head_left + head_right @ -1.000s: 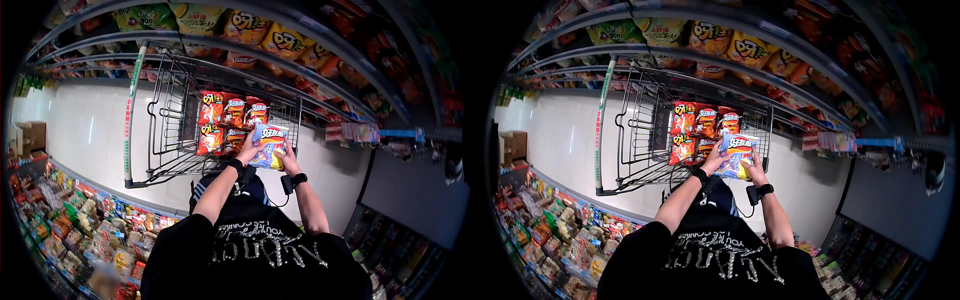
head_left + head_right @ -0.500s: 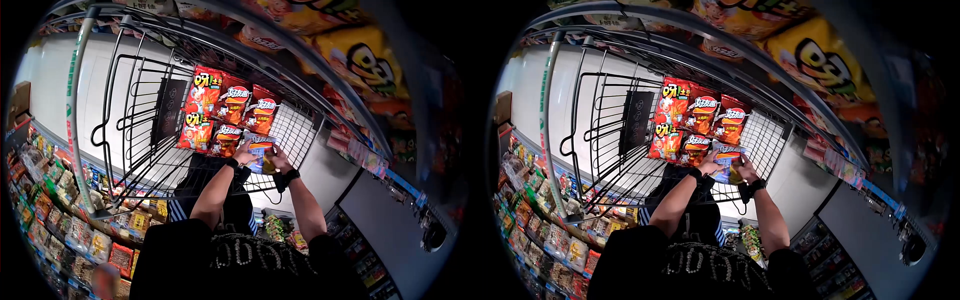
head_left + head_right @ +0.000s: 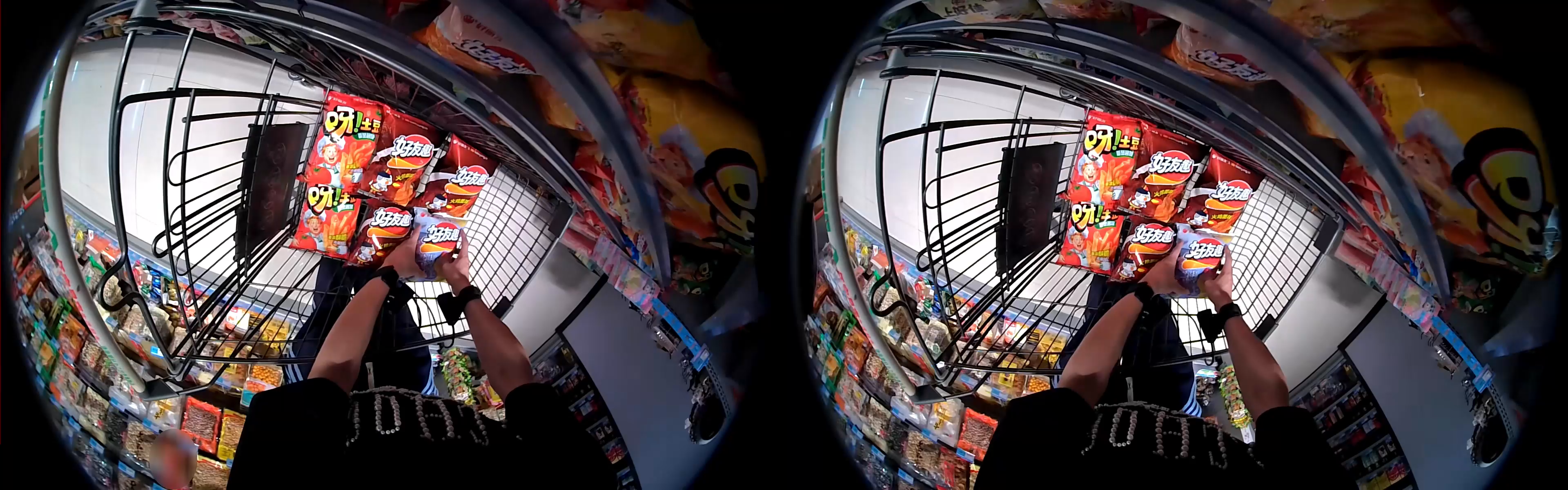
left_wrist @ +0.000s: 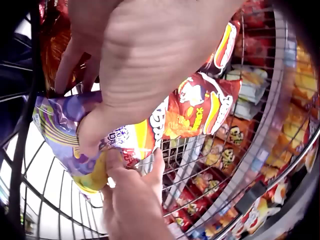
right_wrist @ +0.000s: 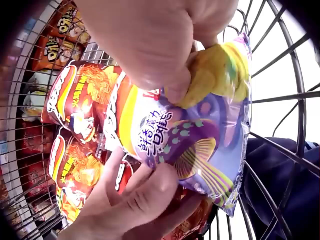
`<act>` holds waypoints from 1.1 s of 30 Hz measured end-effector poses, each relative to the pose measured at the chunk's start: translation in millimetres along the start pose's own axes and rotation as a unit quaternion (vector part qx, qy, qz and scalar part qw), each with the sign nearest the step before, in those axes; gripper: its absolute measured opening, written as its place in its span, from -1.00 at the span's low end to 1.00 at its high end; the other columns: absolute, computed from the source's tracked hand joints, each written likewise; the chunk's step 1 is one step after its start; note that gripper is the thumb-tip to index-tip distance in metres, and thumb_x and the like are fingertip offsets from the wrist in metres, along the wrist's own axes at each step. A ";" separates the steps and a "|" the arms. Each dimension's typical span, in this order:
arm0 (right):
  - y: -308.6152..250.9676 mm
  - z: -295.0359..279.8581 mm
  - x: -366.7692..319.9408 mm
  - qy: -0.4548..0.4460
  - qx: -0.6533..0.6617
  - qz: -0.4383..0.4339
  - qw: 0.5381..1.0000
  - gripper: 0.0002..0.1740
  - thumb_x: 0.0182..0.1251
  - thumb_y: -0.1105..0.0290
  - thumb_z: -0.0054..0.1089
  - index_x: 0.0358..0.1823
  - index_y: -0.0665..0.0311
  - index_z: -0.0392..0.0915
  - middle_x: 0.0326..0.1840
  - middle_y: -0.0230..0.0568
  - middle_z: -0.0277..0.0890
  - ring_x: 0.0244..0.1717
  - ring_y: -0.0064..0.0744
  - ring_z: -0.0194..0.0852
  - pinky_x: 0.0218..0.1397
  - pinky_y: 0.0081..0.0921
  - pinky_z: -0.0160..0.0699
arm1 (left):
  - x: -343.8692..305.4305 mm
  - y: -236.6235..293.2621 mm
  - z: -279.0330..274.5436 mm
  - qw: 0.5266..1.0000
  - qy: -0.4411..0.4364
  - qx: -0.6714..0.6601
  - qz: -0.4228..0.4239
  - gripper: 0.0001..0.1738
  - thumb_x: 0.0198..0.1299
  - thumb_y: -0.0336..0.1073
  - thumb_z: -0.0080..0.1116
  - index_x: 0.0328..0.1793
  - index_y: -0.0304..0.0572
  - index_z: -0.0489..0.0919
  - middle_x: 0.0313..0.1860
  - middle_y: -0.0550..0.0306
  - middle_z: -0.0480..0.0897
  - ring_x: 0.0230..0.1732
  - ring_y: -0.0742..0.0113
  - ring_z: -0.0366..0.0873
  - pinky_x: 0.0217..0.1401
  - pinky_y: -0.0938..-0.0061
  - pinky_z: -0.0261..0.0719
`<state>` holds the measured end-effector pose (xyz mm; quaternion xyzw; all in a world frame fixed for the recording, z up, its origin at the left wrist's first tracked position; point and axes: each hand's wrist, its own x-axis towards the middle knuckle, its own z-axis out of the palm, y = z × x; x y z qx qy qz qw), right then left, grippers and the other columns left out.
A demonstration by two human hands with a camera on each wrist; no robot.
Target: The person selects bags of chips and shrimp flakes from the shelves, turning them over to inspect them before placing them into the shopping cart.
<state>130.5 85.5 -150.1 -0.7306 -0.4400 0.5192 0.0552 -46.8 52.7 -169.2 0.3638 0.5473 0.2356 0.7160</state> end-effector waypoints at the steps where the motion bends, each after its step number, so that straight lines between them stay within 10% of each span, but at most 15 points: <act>1: -2.6 0.3 -0.8 -0.031 0.073 0.016 0.997 0.02 -0.06 0.64 0.14 0.47 0.11 -0.18 0.04 -0.06 0.40 -0.03 -0.35 0.46 -0.06 -0.52 0.52 | 2.8 -6.0 1.3 0.999 -0.027 0.007 -0.041 0.42 -0.52 -0.31 0.50 0.50 -0.18 -0.24 0.16 -0.20 0.43 0.18 0.01 0.42 0.21 0.40 0.39; 10: 18.8 -26.4 -16.1 -0.216 -0.069 0.047 0.973 0.47 -0.23 0.50 0.53 0.45 0.11 -0.63 0.30 -0.05 0.20 0.27 -0.30 0.23 0.22 -0.40 0.36 | 7.9 -9.6 15.5 0.961 0.013 0.239 -0.142 0.11 -0.05 -0.53 0.08 0.52 0.32 -0.32 0.24 -0.27 0.34 0.08 -0.12 0.50 0.04 0.16 0.52; 16: 77.1 7.9 -3.6 -0.089 -0.179 0.036 0.979 0.33 -0.22 0.36 0.51 0.44 0.20 -0.42 -0.08 0.02 0.54 -0.07 -0.02 0.54 -0.03 -0.28 0.54 | 2.7 -9.9 9.3 0.959 0.058 0.256 -0.107 0.02 0.03 -0.46 0.00 0.51 0.44 -0.29 0.19 -0.25 0.39 0.04 -0.09 0.53 0.02 0.16 0.53; 20: 97.7 12.6 -1.9 -0.093 -0.160 0.021 0.983 0.27 -0.24 0.31 0.52 0.43 0.21 -0.29 -0.05 0.04 0.52 -0.04 0.01 0.51 0.00 -0.24 0.51 | -6.6 -9.4 -0.6 0.952 0.014 0.260 -0.162 -0.07 -0.03 -0.30 0.17 0.48 0.21 -0.02 0.07 -0.24 0.51 0.06 -0.10 0.51 0.05 0.15 0.50; 22: 87.5 8.9 -7.6 -0.104 -0.189 -0.021 0.976 0.28 -0.25 0.25 0.51 0.43 0.20 -0.29 0.06 0.04 0.45 0.06 0.01 0.42 0.09 -0.24 0.46 | -5.6 -25.9 -11.9 0.974 0.028 0.223 -0.038 -0.17 -0.11 -0.19 0.31 0.35 -0.06 0.23 -0.02 -0.13 0.58 0.05 -0.02 0.53 0.09 0.24 0.49; 23: 76.8 8.8 -15.8 -0.057 -0.166 -0.017 0.984 0.13 -0.28 0.32 0.54 0.35 0.26 -0.03 -0.01 0.01 0.49 0.02 -0.11 0.49 0.08 -0.32 0.47 | -14.7 -18.4 -15.0 0.976 0.059 0.195 -0.081 -0.40 -0.06 -0.20 0.27 0.18 -0.11 0.42 -0.06 -0.06 0.61 -0.01 0.07 0.57 0.08 0.30 0.50; 25: 50.0 -0.2 -31.7 -0.036 -0.237 -0.090 0.967 0.08 -0.22 0.20 0.51 0.34 0.27 0.04 -0.01 0.09 0.48 0.03 -0.04 0.47 0.08 -0.28 0.47 | -23.3 -18.4 -20.6 0.973 0.131 0.172 -0.084 -0.47 -0.04 -0.21 0.25 0.12 -0.11 0.46 -0.08 -0.04 0.62 -0.03 0.12 0.59 0.05 0.33 0.51; 33: -12.4 -23.2 -94.8 -0.021 -0.211 0.057 0.976 -0.23 0.06 -0.05 0.19 0.22 0.25 0.22 -0.01 0.18 0.49 0.05 0.06 0.46 0.05 -0.18 0.45 | -81.9 21.6 -57.9 0.963 0.253 -0.088 -0.036 -0.70 0.06 -0.36 0.11 -0.05 -0.25 0.56 -0.31 0.05 0.66 -0.35 0.27 0.63 -0.26 0.44 0.56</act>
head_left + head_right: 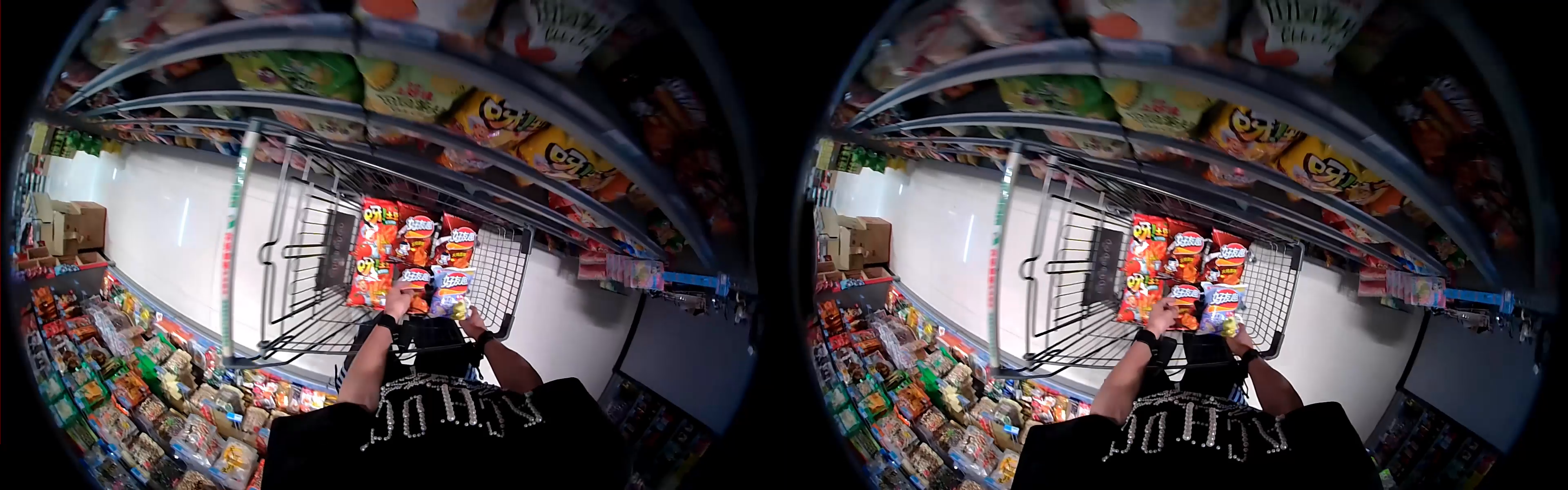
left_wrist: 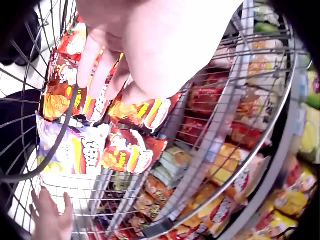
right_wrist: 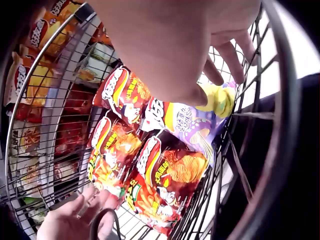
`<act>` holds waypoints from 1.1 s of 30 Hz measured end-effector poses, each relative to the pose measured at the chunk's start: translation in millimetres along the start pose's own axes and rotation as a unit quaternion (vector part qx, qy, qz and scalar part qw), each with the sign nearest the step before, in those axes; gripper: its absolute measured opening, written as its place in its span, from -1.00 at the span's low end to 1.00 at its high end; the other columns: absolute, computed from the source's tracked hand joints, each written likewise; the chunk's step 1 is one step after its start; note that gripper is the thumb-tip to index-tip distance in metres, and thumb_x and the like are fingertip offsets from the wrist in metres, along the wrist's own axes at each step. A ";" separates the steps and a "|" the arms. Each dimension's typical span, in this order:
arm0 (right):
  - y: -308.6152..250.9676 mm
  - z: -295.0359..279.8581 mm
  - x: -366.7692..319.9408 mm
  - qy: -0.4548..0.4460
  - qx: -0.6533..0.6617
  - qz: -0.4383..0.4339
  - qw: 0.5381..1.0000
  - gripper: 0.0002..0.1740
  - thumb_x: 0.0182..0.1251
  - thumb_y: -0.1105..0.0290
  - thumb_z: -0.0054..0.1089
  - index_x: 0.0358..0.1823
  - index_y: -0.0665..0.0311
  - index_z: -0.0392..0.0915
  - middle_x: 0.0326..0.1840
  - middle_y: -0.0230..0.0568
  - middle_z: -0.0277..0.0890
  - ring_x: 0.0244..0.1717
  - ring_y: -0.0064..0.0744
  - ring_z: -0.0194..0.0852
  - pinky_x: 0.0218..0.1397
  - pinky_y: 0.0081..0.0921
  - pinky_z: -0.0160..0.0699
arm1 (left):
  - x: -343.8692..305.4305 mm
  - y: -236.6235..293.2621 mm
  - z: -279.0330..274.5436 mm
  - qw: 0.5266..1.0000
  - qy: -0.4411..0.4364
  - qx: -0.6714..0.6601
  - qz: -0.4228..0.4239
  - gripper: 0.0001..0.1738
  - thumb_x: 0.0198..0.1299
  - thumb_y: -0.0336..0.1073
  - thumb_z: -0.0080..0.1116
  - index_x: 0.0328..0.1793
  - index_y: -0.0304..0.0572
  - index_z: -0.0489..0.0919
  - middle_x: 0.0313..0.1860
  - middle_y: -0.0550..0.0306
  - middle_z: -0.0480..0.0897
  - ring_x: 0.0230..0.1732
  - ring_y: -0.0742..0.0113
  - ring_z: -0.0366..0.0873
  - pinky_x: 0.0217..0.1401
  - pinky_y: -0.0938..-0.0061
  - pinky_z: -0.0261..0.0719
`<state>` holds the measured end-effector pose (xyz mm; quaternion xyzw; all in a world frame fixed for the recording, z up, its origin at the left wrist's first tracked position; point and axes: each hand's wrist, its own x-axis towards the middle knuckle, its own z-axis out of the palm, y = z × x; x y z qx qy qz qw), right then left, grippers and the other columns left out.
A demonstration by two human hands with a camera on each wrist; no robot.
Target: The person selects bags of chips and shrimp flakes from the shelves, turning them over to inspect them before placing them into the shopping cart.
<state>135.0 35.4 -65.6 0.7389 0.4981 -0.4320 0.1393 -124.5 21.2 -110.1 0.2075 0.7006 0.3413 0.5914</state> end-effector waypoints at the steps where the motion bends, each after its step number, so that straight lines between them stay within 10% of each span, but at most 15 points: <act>1: -2.4 -5.1 -14.2 -0.001 0.010 -0.032 0.999 -0.25 0.10 -0.04 0.14 0.24 0.26 0.21 -0.02 0.20 0.49 0.06 0.07 0.46 0.05 -0.17 0.45 | -8.8 9.4 -13.0 0.991 -0.063 -0.119 -0.018 -0.67 0.08 -0.46 0.07 0.02 -0.32 0.50 -0.38 0.08 0.62 -0.37 0.33 0.60 -0.38 0.50 0.52; 2: -3.9 -2.3 -21.4 0.035 -0.010 -0.031 0.999 -0.26 0.01 0.24 0.15 0.28 0.26 0.17 -0.22 0.01 0.58 -0.13 -0.09 0.57 -0.05 -0.25 0.51 | -11.2 10.8 -22.3 0.981 -0.082 -0.171 -0.031 -0.61 0.11 -0.50 0.04 0.11 -0.28 0.42 -0.34 0.07 0.59 -0.34 0.31 0.60 -0.43 0.51 0.53; 8: -22.4 10.3 -29.9 0.170 0.193 -0.054 0.965 -0.45 -0.02 0.37 0.10 0.09 0.37 0.41 -0.09 0.18 0.53 0.01 0.04 0.50 0.08 -0.25 0.45 | -92.8 117.0 -96.7 0.975 -0.058 -0.214 -0.007 -0.62 0.15 -0.41 0.05 0.13 -0.24 0.41 -0.13 0.04 0.59 -0.27 0.27 0.61 -0.28 0.39 0.61; 9: -13.7 24.1 -7.3 0.217 0.186 -0.104 0.953 -0.48 -0.06 0.46 0.11 0.03 0.48 0.42 -0.36 0.12 0.57 -0.33 -0.23 0.59 -0.25 -0.42 0.54 | -93.0 122.0 -103.1 0.983 -0.039 -0.177 0.013 -0.63 0.14 -0.42 0.03 0.12 -0.25 0.42 -0.15 0.07 0.61 -0.26 0.29 0.62 -0.29 0.41 0.58; 17: -79.1 -21.2 -75.6 0.170 0.240 -0.218 0.931 -0.50 -0.01 0.50 0.18 0.04 0.49 0.42 -0.22 -0.01 0.57 -0.19 -0.31 0.56 -0.16 -0.44 0.52 | -123.8 191.1 -145.1 0.982 -0.064 -0.150 0.090 -0.58 0.20 -0.39 -0.02 0.21 -0.26 0.33 -0.12 0.04 0.59 -0.22 0.28 0.60 -0.31 0.46 0.58; 33: -294.8 -302.4 -152.8 0.263 0.325 -0.440 0.795 -0.57 0.24 0.40 0.08 0.13 0.40 0.37 0.00 -0.12 0.48 0.02 -0.32 0.45 0.06 -0.42 0.41 | -137.7 470.7 -108.0 0.945 -0.072 -0.078 0.310 -0.46 0.13 -0.39 0.11 0.27 -0.25 0.29 0.08 -0.01 0.51 0.00 0.27 0.51 -0.07 0.41 0.52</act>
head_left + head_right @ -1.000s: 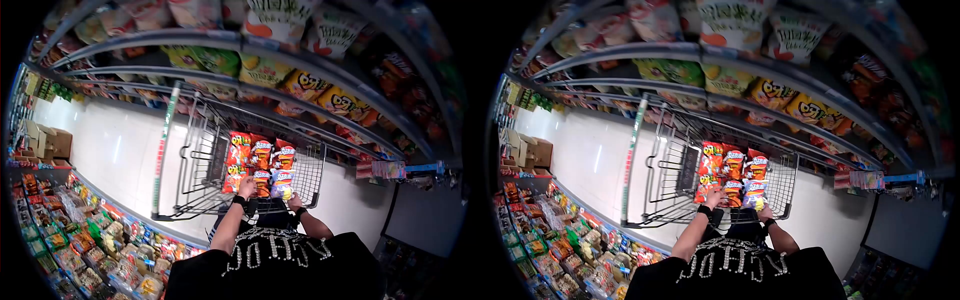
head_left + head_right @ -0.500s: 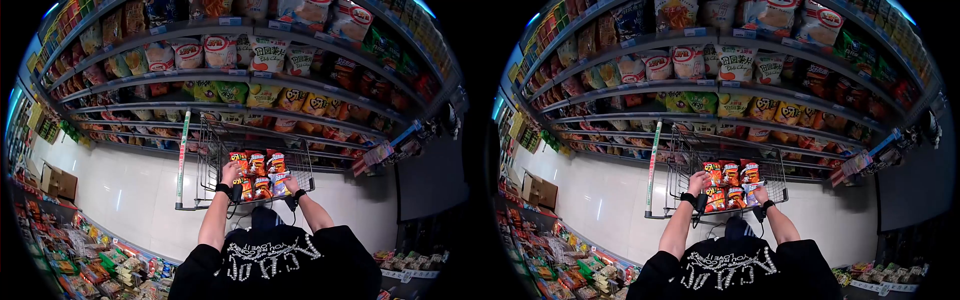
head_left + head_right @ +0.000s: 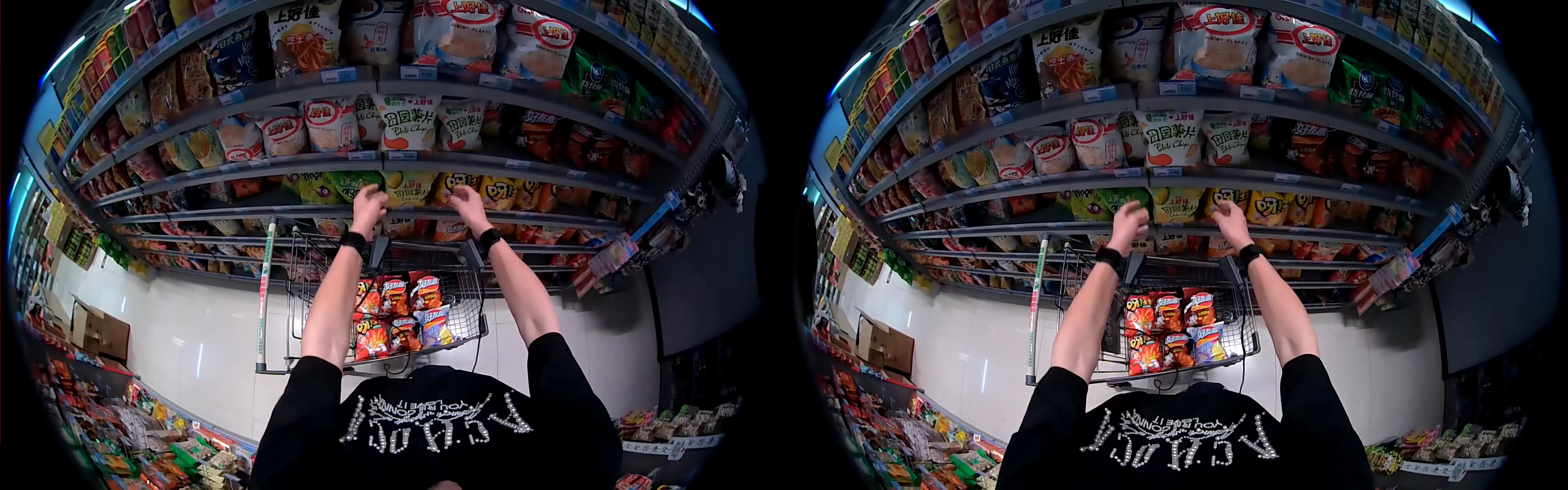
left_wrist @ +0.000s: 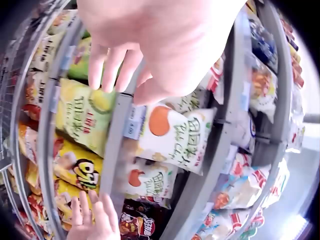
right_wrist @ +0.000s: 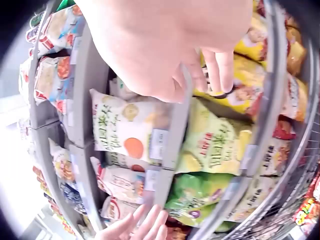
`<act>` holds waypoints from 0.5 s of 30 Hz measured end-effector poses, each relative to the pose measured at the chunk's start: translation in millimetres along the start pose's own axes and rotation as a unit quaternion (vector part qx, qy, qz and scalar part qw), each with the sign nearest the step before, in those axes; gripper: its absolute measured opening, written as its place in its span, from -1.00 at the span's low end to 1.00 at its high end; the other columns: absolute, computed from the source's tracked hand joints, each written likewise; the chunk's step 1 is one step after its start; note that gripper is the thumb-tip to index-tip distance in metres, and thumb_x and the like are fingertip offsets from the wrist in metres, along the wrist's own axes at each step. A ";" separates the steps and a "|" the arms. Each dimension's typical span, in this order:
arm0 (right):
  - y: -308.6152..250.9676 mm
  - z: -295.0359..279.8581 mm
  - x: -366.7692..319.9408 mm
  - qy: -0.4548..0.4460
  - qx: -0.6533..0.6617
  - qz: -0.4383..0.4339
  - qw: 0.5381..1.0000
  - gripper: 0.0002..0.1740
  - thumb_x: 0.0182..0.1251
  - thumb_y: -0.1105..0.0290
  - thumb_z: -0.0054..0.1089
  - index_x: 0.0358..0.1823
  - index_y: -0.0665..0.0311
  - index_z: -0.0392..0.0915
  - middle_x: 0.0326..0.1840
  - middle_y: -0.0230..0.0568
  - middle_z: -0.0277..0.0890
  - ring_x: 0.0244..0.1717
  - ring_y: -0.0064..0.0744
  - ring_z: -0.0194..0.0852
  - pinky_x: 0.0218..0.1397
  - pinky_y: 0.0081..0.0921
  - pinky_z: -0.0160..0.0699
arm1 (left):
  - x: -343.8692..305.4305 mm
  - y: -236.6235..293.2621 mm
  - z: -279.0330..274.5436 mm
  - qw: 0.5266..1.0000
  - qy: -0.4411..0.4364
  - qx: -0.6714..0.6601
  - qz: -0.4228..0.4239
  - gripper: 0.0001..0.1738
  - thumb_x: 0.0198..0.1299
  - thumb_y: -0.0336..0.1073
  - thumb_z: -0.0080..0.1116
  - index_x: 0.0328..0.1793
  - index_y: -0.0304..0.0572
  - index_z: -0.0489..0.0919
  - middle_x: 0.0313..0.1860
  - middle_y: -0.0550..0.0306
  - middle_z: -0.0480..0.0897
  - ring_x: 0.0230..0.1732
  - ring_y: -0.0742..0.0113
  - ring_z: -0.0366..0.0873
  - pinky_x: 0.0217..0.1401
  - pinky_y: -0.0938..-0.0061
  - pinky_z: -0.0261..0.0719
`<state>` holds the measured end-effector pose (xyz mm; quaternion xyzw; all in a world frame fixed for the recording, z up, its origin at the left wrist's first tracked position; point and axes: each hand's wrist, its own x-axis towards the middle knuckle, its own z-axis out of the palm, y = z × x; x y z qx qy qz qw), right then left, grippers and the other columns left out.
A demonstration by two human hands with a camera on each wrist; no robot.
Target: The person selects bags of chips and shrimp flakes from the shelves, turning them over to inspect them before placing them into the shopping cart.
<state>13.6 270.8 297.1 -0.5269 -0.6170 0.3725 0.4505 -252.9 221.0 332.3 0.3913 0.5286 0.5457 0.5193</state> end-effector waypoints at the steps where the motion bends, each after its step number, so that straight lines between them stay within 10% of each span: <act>1: -30.3 -0.7 14.2 -0.010 -0.002 -0.012 1.000 -0.52 0.23 0.38 0.12 0.16 0.40 0.33 0.07 -0.05 0.45 0.06 -0.27 0.44 0.09 -0.39 0.43 | 1.4 34.9 13.0 0.998 0.025 0.050 0.037 -0.42 0.10 -0.42 0.12 0.29 -0.31 0.27 0.11 -0.06 0.48 0.04 0.26 0.48 0.00 0.42 0.48; 8: -86.8 27.3 116.2 -0.011 -0.036 -0.122 0.992 -0.19 0.10 0.39 0.26 0.35 0.44 0.03 0.25 0.06 0.29 0.25 -0.17 0.29 0.29 -0.36 0.26 | 89.0 92.6 62.1 0.977 0.025 0.163 0.136 -0.21 -0.11 -0.40 0.20 0.30 -0.50 0.17 0.14 -0.17 0.46 0.18 0.12 0.42 0.16 0.46 0.36; 15: -149.4 19.6 115.3 -0.158 0.022 -0.010 0.987 -0.11 -0.07 0.40 0.39 0.31 0.35 0.09 0.19 -0.05 0.33 0.18 -0.20 0.32 0.19 -0.33 0.32 | 77.4 121.0 66.5 0.995 -0.035 0.095 -0.012 -0.16 -0.08 -0.44 0.20 0.35 -0.47 0.08 0.15 -0.22 0.42 0.17 0.05 0.39 0.13 0.26 0.38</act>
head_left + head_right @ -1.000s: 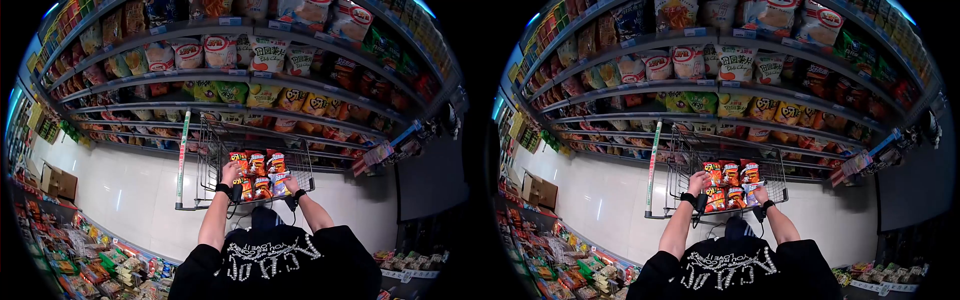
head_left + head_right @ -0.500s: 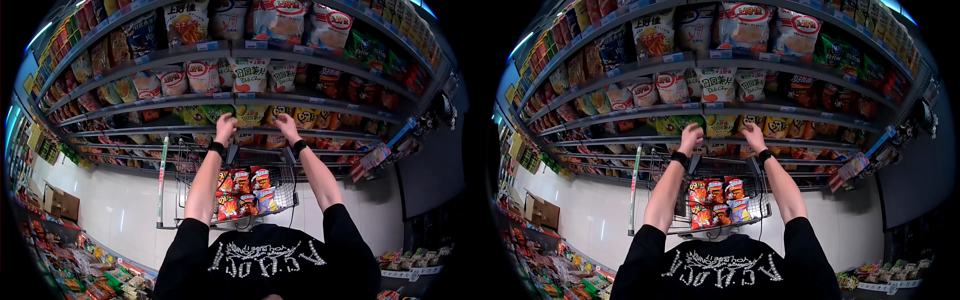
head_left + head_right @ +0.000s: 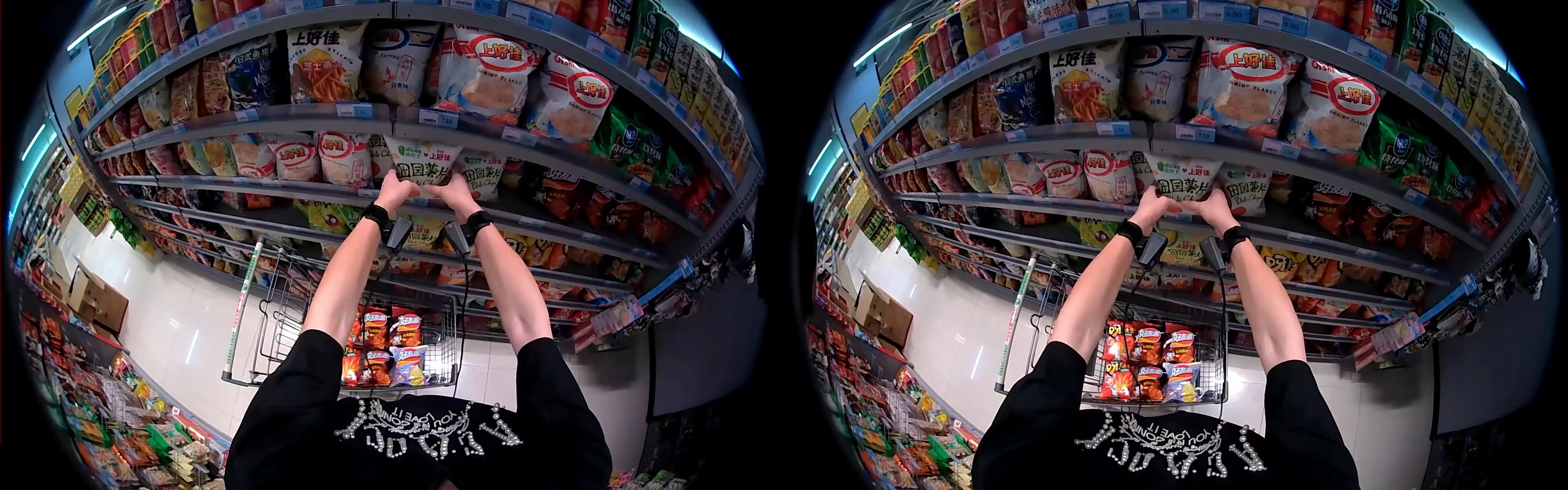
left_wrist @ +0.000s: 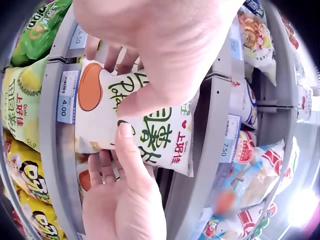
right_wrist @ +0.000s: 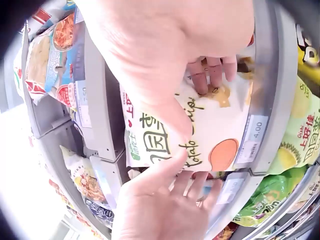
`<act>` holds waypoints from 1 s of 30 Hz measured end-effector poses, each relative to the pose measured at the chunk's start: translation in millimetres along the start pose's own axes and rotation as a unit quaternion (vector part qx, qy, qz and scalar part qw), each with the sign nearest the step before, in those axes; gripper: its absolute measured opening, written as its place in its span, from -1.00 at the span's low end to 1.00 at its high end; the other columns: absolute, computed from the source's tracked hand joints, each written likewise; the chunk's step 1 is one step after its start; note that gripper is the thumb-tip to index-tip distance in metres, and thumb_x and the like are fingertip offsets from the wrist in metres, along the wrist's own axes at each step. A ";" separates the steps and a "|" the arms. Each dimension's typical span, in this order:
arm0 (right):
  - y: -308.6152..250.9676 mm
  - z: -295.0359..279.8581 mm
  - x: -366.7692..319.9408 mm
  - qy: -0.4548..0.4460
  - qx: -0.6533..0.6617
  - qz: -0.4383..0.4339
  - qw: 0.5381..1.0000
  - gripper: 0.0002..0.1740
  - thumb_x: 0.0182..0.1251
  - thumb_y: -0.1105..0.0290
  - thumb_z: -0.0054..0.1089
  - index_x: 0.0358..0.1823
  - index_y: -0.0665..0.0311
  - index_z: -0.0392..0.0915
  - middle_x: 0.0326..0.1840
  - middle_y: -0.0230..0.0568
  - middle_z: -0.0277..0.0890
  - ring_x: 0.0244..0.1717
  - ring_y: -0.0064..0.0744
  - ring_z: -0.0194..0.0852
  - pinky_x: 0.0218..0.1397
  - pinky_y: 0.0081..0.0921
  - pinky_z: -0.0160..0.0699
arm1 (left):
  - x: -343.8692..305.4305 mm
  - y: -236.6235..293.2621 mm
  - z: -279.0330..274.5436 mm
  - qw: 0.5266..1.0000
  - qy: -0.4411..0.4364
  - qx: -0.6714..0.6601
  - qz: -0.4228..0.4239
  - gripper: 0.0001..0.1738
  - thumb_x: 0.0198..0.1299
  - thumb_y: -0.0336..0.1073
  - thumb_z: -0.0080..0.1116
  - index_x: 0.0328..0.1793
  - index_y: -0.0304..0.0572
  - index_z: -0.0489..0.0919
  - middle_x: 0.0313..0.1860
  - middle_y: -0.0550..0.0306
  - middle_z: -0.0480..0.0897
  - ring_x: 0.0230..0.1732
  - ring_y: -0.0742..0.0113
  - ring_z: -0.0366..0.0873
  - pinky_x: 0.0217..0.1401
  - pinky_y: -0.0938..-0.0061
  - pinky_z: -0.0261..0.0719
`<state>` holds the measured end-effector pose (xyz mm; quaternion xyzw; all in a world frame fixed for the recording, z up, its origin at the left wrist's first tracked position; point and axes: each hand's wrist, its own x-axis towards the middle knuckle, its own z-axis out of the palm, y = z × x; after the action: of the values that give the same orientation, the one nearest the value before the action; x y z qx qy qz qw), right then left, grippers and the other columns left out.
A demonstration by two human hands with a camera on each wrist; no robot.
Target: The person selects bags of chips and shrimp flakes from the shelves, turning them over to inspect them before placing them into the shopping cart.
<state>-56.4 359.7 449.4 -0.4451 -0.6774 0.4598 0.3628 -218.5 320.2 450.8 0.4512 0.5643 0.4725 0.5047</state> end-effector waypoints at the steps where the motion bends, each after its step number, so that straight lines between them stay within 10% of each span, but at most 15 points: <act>1: 4.9 -0.2 -0.7 0.026 -0.013 -0.010 1.000 -0.16 -0.06 0.42 0.38 0.29 0.32 0.12 0.19 -0.08 0.35 0.16 -0.24 0.34 0.18 -0.36 0.34 | 3.1 -4.7 6.7 0.998 0.055 0.039 0.015 -0.22 -0.09 -0.47 0.19 0.30 -0.44 0.12 0.14 -0.19 0.42 0.14 0.08 0.40 0.11 0.28 0.39; 7: 28.2 35.4 -3.3 0.213 -0.121 -0.089 0.965 -0.25 -0.14 0.61 0.36 0.16 0.30 0.23 0.10 -0.16 0.40 0.13 -0.30 0.37 0.15 -0.41 0.37 | 5.1 -31.4 -21.6 0.994 0.007 -0.001 0.112 -0.24 -0.18 -0.67 0.17 0.25 -0.29 0.21 0.16 0.01 0.43 0.17 0.20 0.37 0.15 0.44 0.32; 12: 4.3 48.9 -38.1 0.194 -0.013 -0.123 0.973 -0.37 -0.11 0.60 0.38 0.06 0.34 0.31 0.01 -0.18 0.47 0.05 -0.36 0.44 0.08 -0.44 0.43 | -33.5 -26.2 -33.0 0.975 -0.022 -0.060 0.214 -0.25 -0.30 -0.70 0.22 0.15 -0.30 0.26 0.02 0.10 0.46 0.03 0.30 0.43 0.01 0.46 0.47; 15: 3.1 53.1 -53.6 0.134 0.042 -0.082 0.987 -0.40 -0.01 0.48 0.38 0.09 0.33 0.31 -0.02 -0.20 0.49 -0.02 -0.46 0.45 0.00 -0.48 0.45 | -41.5 -24.2 -51.4 0.976 -0.086 -0.117 0.165 -0.32 -0.20 -0.53 0.40 0.05 -0.27 0.23 -0.13 0.09 0.45 -0.04 0.31 0.47 -0.19 0.42 0.65; 19: -6.2 84.0 -92.8 0.164 0.055 -0.075 0.982 -0.33 0.02 0.31 0.41 0.14 0.35 0.30 -0.07 -0.18 0.50 -0.12 -0.47 0.49 -0.13 -0.49 0.51 | -61.7 -38.7 -81.7 0.979 -0.109 -0.037 0.167 -0.11 -0.16 -0.16 0.49 0.20 -0.35 0.18 0.06 -0.04 0.44 0.03 0.30 0.47 0.04 0.44 0.49; 30: 142.2 203.4 -218.8 0.154 0.244 0.175 0.941 -0.29 0.19 0.31 0.28 0.30 0.32 0.12 0.04 -0.14 0.46 0.04 -0.44 0.43 0.06 -0.51 0.42 | -139.6 -293.8 -95.7 0.941 -0.209 -0.249 -0.097 -0.27 0.06 -0.28 0.32 0.27 -0.18 0.13 0.13 0.00 0.43 0.13 0.21 0.44 0.16 0.28 0.45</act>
<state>-126.9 119.6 233.1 -0.5199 -0.3914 0.5931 0.4741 -311.7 132.0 184.6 0.3426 0.3518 0.4420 0.7506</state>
